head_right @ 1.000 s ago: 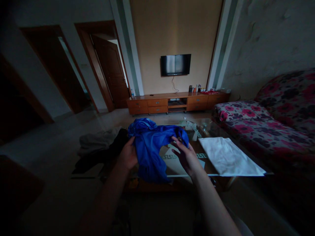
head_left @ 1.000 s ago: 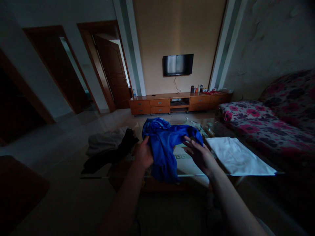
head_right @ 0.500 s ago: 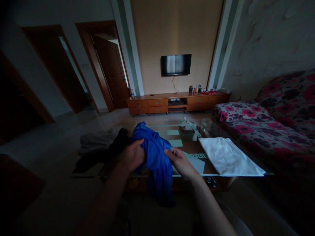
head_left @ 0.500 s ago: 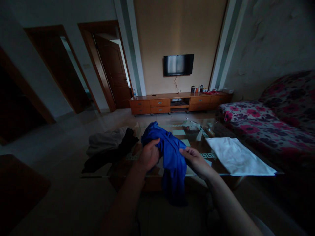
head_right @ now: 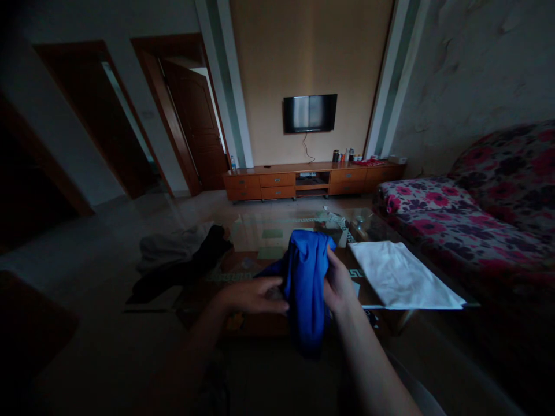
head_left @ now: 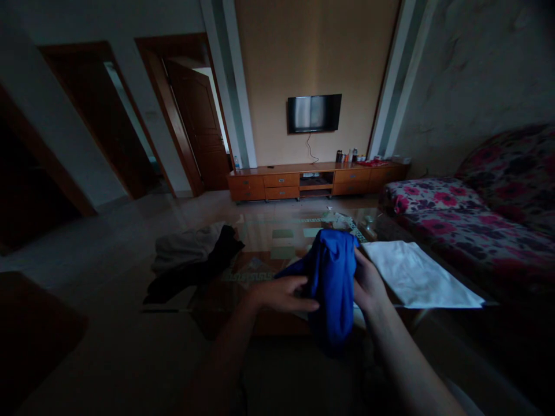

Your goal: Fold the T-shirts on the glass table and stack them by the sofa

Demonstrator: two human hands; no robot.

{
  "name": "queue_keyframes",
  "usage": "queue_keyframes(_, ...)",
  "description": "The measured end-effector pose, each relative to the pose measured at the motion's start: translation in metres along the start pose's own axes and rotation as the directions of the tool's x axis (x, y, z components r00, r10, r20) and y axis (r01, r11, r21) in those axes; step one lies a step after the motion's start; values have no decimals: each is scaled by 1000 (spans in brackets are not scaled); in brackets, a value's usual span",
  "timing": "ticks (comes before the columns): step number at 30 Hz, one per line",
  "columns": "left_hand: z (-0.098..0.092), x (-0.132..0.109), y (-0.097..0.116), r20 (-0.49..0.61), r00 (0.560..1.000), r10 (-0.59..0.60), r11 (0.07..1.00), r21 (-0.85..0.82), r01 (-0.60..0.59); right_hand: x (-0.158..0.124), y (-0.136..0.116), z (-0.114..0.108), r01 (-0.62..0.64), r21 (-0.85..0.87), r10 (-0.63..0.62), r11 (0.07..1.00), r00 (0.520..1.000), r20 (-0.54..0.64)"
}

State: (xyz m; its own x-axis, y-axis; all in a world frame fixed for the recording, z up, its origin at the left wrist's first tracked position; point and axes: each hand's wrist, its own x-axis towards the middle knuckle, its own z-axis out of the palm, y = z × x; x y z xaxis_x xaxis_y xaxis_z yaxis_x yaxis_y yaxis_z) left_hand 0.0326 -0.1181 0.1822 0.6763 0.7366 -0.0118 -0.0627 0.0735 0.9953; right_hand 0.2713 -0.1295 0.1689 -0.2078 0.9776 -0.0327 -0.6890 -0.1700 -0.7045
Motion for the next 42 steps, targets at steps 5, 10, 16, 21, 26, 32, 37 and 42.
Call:
queue_keyframes(5,14,8,-5,210,973,-98,972,231,47,1,0,7,77,66,-72,995,995,-72)
queue_keyframes(10,11,15,2,-88,995,-50,957,-289,22,-1,2,19,48,5,-48,999,995,-82)
queue_keyframes(16,-2,15,25,-211,974,-77,760,-645,-80,-13,17,31,-8,-132,9,991,1000,1)
queue_keyframes(21,-1,18,24,-167,985,-43,746,-661,-80,-14,28,36,-2,-205,3,979,1000,7)
queue_keyframes(26,-5,14,26,-285,957,50,702,-672,-236,-4,28,34,79,-246,-74,966,997,29)
queue_keyframes(32,-7,17,17,-320,940,119,758,-582,-295,-5,21,33,24,-282,-21,959,1000,15)
queue_keyframes(37,-2,29,-4,-478,875,69,924,-300,-237,-4,20,30,13,-258,-22,966,999,-32)
queue_keyframes(42,-18,32,-19,-680,719,146,979,-7,-205,-1,14,31,157,-142,-169,977,983,-76)
